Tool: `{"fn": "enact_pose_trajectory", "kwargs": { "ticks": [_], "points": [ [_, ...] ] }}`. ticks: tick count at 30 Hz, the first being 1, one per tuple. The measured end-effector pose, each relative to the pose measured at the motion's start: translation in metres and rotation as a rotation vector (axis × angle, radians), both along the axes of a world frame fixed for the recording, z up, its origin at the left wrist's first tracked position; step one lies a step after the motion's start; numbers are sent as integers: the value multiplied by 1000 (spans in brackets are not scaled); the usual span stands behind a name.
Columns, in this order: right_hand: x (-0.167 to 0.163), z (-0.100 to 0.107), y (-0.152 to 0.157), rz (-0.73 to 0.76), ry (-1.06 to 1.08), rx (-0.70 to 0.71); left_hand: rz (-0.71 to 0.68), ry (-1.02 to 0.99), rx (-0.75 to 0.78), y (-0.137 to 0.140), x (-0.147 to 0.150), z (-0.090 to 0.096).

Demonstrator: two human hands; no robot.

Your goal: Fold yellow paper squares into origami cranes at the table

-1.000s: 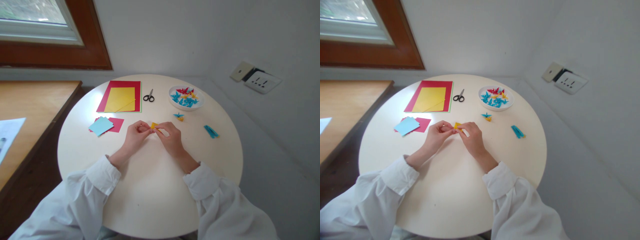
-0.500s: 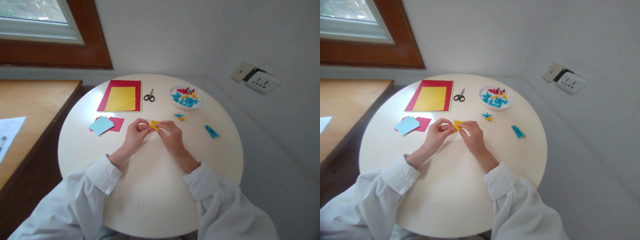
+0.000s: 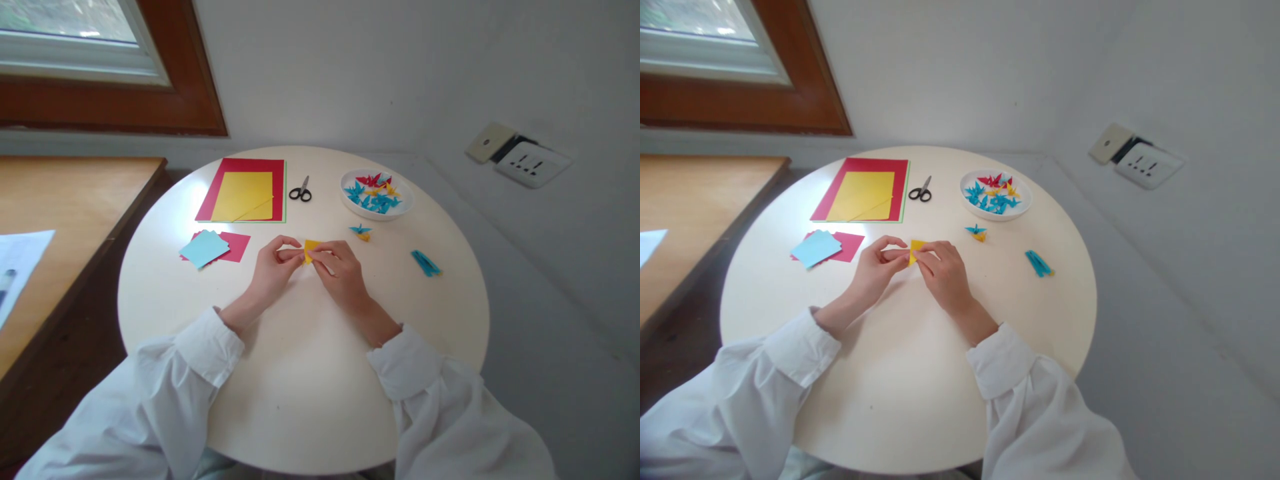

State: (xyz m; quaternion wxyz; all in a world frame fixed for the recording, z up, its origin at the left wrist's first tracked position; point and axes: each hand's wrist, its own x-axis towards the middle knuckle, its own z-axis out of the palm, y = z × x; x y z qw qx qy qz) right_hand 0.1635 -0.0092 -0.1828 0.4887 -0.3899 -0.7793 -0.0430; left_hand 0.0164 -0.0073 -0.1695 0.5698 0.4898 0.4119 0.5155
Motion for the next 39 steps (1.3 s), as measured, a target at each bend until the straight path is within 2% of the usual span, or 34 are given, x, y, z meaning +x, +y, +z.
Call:
{"fn": "enact_pose_trajectory", "kwargs": {
  "ticks": [7,16,21,23,26,29,33,39],
  "points": [
    [0,1,1,-33,-84,21,-8,-54,-1,2,0,-1],
    [1,0,1,-70,-179,-58,7,-75,-8,2,1,-1],
    [0,-2,1,-41,-172,-91,29,-53,4,4,0,-2],
    [-1,-2,0,-23,-132,-77,45,-12,15,4,-1,-2],
    [-1,1,-2,-71,38,-72,51,58,47,4,-2,-1],
    [1,4,-1,-131,230,-184,39,84,68,4,-2,0],
    [2,2,2,-101,381,-386,20,128,102,3,-2,3],
    [-2,3,0,-46,437,-449,37,146,136,2,-1,6]
  ]
}}
